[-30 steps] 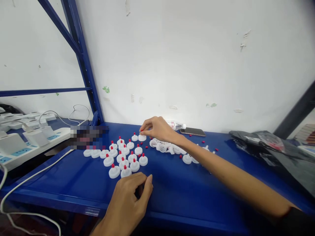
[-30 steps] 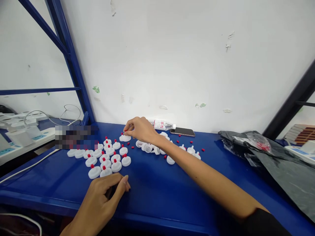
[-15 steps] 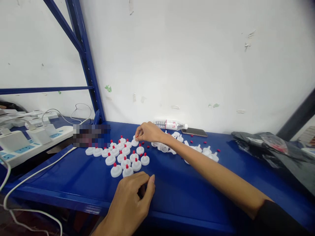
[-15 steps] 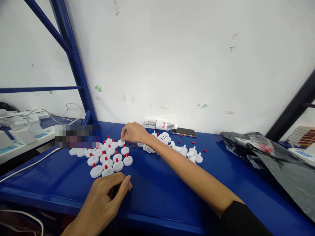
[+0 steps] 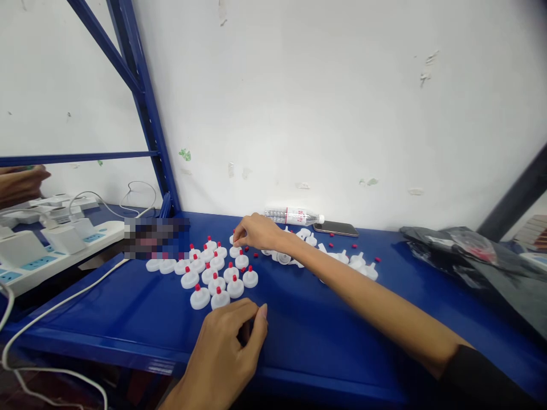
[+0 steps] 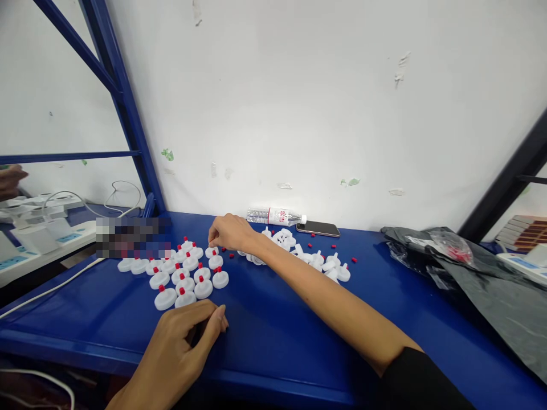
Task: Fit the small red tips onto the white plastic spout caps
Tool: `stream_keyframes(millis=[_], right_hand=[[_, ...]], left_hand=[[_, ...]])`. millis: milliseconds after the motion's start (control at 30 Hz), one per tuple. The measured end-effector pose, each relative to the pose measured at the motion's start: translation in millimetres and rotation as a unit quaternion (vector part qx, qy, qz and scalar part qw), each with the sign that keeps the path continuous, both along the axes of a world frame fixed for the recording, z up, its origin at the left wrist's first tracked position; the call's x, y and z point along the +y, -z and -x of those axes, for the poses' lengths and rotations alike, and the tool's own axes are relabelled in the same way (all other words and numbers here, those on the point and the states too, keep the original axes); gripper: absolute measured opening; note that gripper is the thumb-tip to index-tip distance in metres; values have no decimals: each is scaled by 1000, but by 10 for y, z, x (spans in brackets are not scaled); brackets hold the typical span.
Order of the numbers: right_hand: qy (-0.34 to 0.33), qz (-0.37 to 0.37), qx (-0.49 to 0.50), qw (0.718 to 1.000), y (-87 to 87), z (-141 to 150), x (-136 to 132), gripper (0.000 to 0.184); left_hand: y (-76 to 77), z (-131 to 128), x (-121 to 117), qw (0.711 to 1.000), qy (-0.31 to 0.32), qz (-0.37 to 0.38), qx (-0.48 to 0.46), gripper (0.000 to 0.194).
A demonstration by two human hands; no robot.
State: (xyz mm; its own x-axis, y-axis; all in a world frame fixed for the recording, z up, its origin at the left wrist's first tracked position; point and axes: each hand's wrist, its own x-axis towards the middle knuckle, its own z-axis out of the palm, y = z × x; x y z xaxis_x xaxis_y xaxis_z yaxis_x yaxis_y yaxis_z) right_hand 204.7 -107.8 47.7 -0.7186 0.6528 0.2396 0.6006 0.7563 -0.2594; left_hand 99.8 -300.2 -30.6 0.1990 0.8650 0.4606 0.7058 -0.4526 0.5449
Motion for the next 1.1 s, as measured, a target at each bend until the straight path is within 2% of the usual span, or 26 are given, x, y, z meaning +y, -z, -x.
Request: stream_keyframes(millis=[200,433,567,733,867,1100], right_hand=[[-12,-17,-2,1000,-8,16,-21,15],[-17,3,-8,1000,15,48,-10,16],[-22,25,12,999,-101,-44,16,24],[1,26,24,999,-242,-189,25,17],[12,-3,7,1000,-172,-181,50,15],[-16,-44,-61,997,-34,72,49,16]], left_hand=[[10,5,6,1000,5,5,-7,47],[-20,-1,0,1000,3,-10,-3,45],[-4,5,0,1000,3,-6,0,45],[16,9,6,1000,8,7,-4,47],[6,8,6,1000,6,8,-2,48],[-5,-1,-7,1000,9,19,0,47]])
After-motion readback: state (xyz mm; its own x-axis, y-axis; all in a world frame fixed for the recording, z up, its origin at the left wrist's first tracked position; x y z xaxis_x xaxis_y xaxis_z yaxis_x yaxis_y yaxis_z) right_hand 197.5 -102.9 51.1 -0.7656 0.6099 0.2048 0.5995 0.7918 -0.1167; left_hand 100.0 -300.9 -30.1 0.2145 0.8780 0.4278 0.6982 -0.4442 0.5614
